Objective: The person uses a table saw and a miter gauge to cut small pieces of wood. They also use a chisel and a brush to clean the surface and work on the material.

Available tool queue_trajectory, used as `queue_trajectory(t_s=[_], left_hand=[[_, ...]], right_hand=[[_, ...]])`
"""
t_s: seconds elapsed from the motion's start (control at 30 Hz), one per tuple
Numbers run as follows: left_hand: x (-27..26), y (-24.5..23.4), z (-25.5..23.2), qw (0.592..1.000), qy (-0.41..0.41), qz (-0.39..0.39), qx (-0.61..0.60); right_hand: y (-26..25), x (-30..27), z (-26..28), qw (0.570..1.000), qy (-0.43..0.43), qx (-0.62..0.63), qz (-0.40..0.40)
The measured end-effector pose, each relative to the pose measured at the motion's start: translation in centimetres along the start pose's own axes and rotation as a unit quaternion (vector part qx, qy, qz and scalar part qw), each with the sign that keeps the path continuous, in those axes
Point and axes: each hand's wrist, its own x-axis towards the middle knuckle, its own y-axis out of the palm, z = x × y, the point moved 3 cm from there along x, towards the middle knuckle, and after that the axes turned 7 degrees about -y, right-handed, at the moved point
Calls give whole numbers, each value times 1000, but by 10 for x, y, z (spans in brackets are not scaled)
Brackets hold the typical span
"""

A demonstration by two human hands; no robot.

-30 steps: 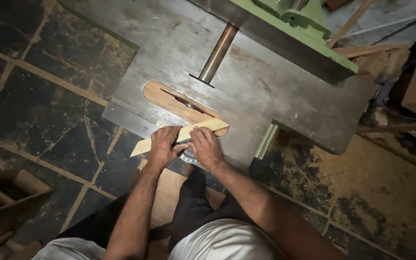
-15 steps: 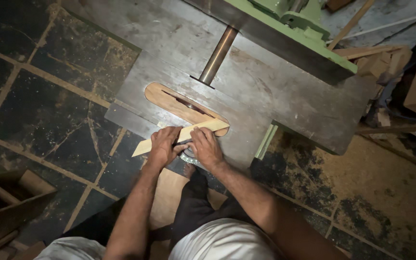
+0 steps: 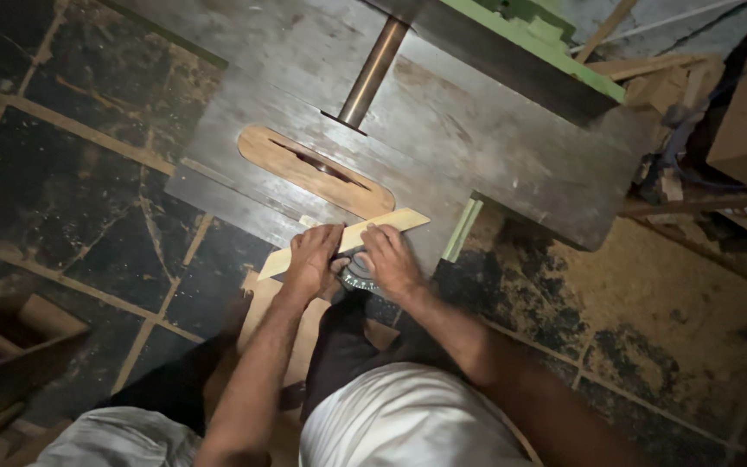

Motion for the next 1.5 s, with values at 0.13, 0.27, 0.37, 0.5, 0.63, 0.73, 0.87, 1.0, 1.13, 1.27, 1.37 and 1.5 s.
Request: queue_trajectory(t_s=[0.13, 0.27, 0.37, 0.5, 0.63, 0.73, 0.87, 1.0, 1.13, 1.27, 1.37, 1.5], left_hand=[[-1, 9, -9, 999, 7, 27, 28], [-2, 7, -9, 996, -29, 41, 78], [-7, 6, -13, 990, -55, 11, 129], [-23, -14, -41, 986, -41, -77, 144], [-28, -40, -89, 985, 21, -103, 140], [-24, -38, -135, 990, 96, -52, 95], [-23, -34, -175, 973, 155, -146, 85], [-54, -19, -166, 966, 2, -254, -51], [-83, 14, -126, 949, -137, -271, -79], [-92, 47, -110, 948, -163, -270, -50], [-84, 59, -108, 952, -145, -269, -20], [-58, 60, -107, 956, -94, -273, 47]], right_hand=[[-11, -11, -5, 1000, 0, 5, 2], [-13, -14, -6, 1000, -7, 1, 14], [-20, -14, -8, 999, -1, 35, 32], [-67, -15, -17, 997, 71, -21, -4], [-135, -20, -25, 993, 36, -109, 4], [-167, -37, -43, 988, -4, -109, 106], [-187, -88, -87, 997, 56, 20, 59], [-190, -147, -172, 979, 195, 12, 54], [-193, -184, -251, 960, 276, -24, 31], [-188, -173, -305, 973, 202, -83, 70], [-189, -154, -296, 970, 144, -187, 51], [-162, -135, -221, 979, 189, -63, 31]])
